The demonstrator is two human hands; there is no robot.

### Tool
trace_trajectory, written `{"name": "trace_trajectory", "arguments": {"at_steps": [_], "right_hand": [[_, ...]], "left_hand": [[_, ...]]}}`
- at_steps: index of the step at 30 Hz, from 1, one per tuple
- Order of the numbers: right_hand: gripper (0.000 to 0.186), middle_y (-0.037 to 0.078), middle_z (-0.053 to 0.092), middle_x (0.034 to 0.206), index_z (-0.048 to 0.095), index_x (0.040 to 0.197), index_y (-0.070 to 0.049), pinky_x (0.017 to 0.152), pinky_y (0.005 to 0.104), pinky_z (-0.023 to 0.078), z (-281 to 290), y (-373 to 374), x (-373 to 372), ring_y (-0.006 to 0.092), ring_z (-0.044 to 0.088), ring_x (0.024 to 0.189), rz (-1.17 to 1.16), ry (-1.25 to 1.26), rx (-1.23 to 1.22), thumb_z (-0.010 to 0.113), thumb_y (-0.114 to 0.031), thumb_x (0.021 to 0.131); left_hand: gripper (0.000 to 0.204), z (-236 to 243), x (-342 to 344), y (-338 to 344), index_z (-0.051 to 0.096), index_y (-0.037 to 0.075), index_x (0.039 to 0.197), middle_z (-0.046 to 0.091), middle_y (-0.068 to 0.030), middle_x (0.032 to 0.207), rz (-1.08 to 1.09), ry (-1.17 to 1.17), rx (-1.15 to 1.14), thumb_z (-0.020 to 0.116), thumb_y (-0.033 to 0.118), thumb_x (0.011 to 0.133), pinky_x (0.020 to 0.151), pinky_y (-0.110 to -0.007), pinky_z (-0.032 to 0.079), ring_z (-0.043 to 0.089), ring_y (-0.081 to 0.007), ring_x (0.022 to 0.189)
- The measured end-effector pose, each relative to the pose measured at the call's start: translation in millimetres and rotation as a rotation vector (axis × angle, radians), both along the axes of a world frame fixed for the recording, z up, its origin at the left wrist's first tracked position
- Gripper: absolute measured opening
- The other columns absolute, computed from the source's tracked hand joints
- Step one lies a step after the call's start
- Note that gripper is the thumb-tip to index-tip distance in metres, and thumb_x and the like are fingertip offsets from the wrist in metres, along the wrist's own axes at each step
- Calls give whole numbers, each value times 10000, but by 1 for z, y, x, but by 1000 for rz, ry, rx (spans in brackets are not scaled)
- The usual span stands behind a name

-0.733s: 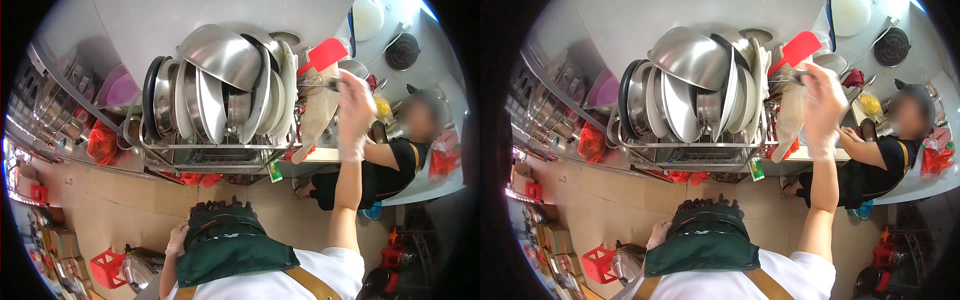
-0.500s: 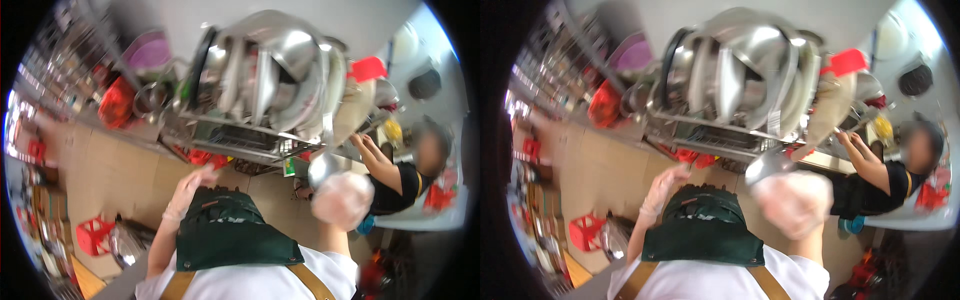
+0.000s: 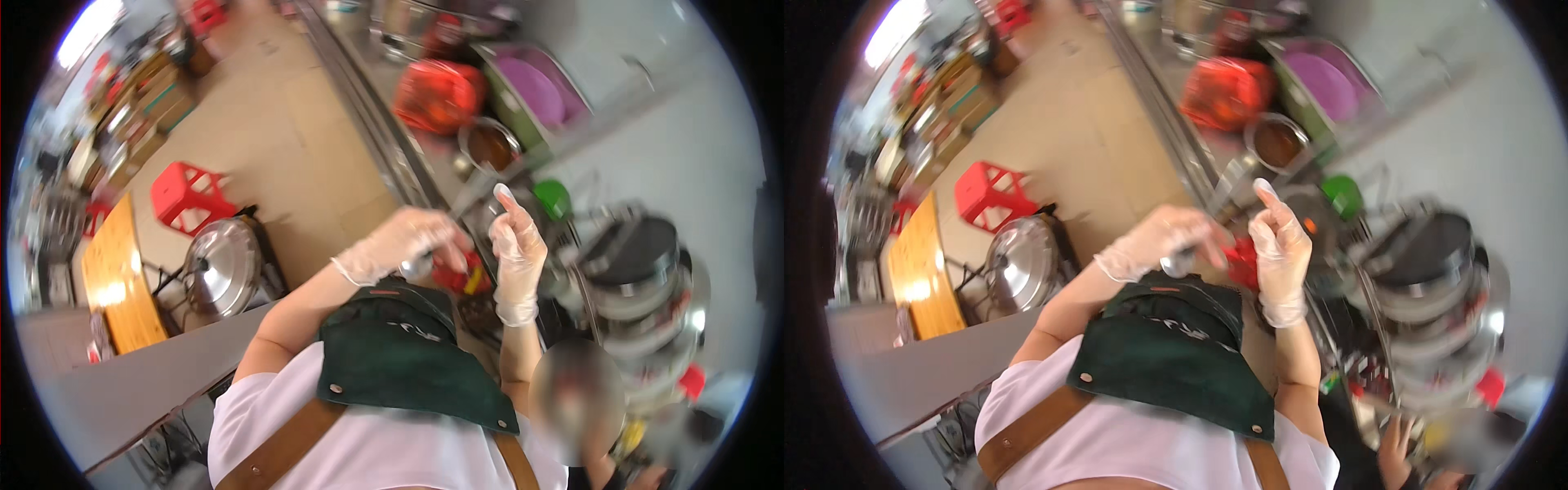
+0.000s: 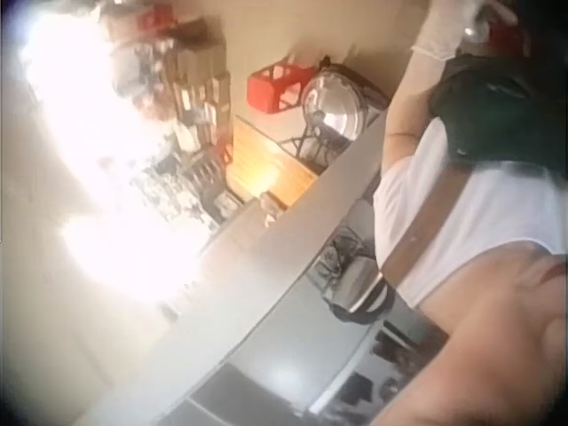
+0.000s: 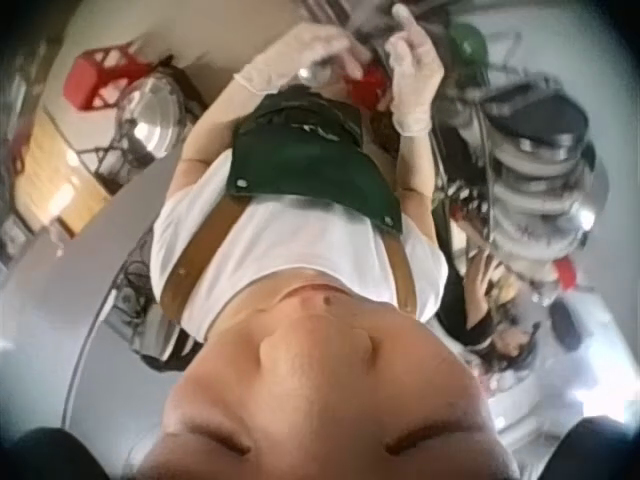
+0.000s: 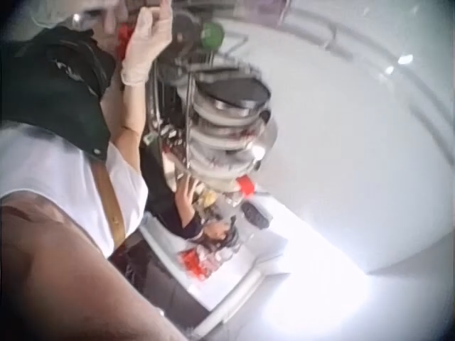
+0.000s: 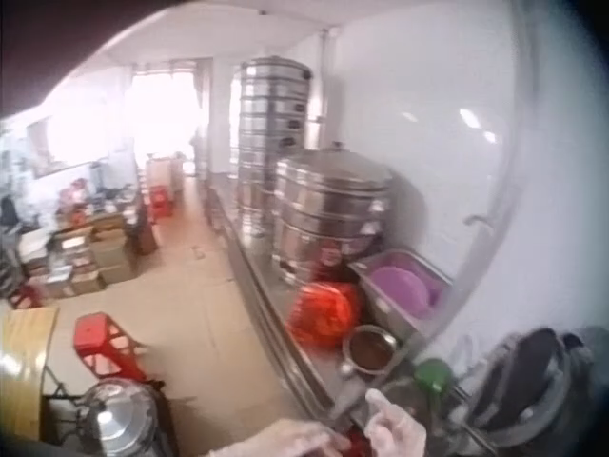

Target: Preparing, rolling, and filling pieces of purple dough on a stainless steel work surface.

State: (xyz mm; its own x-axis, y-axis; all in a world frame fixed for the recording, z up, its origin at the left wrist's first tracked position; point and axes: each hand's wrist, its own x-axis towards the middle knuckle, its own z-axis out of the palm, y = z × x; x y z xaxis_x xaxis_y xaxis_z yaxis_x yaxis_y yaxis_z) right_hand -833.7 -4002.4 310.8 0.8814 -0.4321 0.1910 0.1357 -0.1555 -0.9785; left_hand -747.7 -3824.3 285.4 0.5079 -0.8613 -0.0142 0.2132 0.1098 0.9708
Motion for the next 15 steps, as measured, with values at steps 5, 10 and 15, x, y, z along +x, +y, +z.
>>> {"name": "trace_trajectory", "arguments": {"at_steps": [5, 10, 15], "right_hand": [[334, -27, 532, 636, 681, 896, 15, 510, 212, 312, -22, 40, 95, 31, 415, 569, 470, 258, 119, 569, -290, 976], [322, 51, 622, 690, 665, 851, 9, 521, 229, 420, -61, 61, 189, 95, 532, 576, 500, 357, 235, 530, -249, 990], [300, 59, 643, 731, 664, 844, 11, 522, 229, 451, -108, 95, 320, 86, 562, 592, 412, 340, 84, 527, -207, 998]], "left_hand": [[338, -21, 55, 59, 667, -9, 1079, 737, -79, 897, -100, 63, 332, 445, 243, 1033, 783, -278, 528, 686, -151, 846], [332, -33, 127, 123, 632, 42, 1206, 730, -65, 986, 238, 243, 426, 467, 268, 1028, 809, -301, 534, 691, -166, 888], [350, -195, 213, 262, 630, 42, 1143, 691, -194, 1003, 1096, -528, 1327, 658, 219, 843, 749, -457, 549, 675, -363, 884]]}}
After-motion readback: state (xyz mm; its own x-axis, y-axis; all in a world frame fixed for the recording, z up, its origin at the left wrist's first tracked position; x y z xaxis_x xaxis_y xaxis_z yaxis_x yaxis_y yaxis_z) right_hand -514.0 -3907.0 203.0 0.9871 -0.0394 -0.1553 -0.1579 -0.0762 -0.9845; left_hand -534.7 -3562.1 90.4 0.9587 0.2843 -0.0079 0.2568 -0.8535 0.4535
